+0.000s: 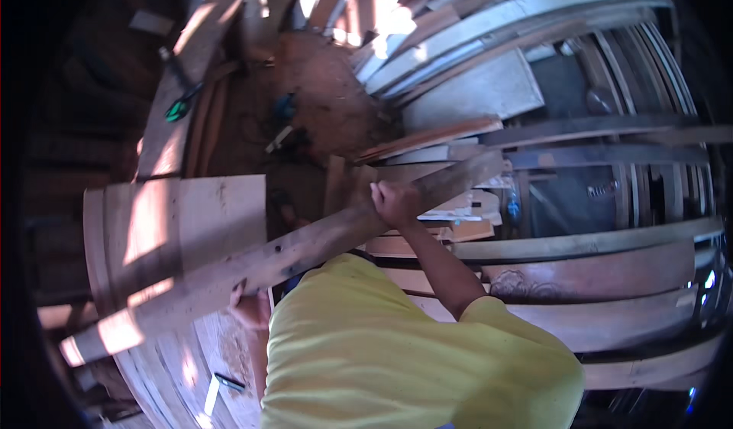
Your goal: The person measures a large wooden panel and a separate wooden board using a tape measure and an L-square, then marks lines on the panel with a pencil.
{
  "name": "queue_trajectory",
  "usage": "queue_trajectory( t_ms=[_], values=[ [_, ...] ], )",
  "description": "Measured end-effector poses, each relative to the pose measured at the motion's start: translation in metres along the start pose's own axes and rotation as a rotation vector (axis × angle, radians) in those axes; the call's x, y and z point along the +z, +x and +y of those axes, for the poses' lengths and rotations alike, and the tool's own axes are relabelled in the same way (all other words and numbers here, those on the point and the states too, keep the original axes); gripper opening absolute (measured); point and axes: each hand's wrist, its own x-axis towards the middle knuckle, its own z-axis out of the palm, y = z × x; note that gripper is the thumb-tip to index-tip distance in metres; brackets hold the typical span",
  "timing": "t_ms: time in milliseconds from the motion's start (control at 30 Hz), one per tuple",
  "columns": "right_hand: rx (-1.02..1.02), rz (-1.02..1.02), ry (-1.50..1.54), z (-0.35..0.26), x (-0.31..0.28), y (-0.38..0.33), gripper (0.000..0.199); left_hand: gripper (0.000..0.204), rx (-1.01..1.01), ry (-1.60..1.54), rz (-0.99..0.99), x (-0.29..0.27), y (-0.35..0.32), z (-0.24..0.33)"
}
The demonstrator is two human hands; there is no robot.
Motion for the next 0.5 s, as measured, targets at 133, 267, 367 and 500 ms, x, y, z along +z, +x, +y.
queue_trajectory(
  t_ms=[133, 267, 367, 500],
  values=[
    [0.093, -0.08, -0.072, 0.029, -0.023, -0.026, 0.039, 0.045, -0.276, 0.135, 0.059, 0.021, -0.02, -0.02],
    [0.093, -0.12, -0.154, 0.08, -0.015, -0.037, 0.029, 0.056, -0.563, 0.357, 0.02, 0.045, -0.027, -0.022],
    [0.324, -0.328, -0.236, 0.149, 0.02, -0.089, 0.024, 0.063, -0.913, 0.59, 0.203, 0.094, -0.02, -0.027],
    [0.911, 0.072, 0.519, 0.248, 0.027, -0.137, 0.027, 0.066, -0.846, 0.767, -0.301, 0.074, 0.026, -0.061]
  ],
)
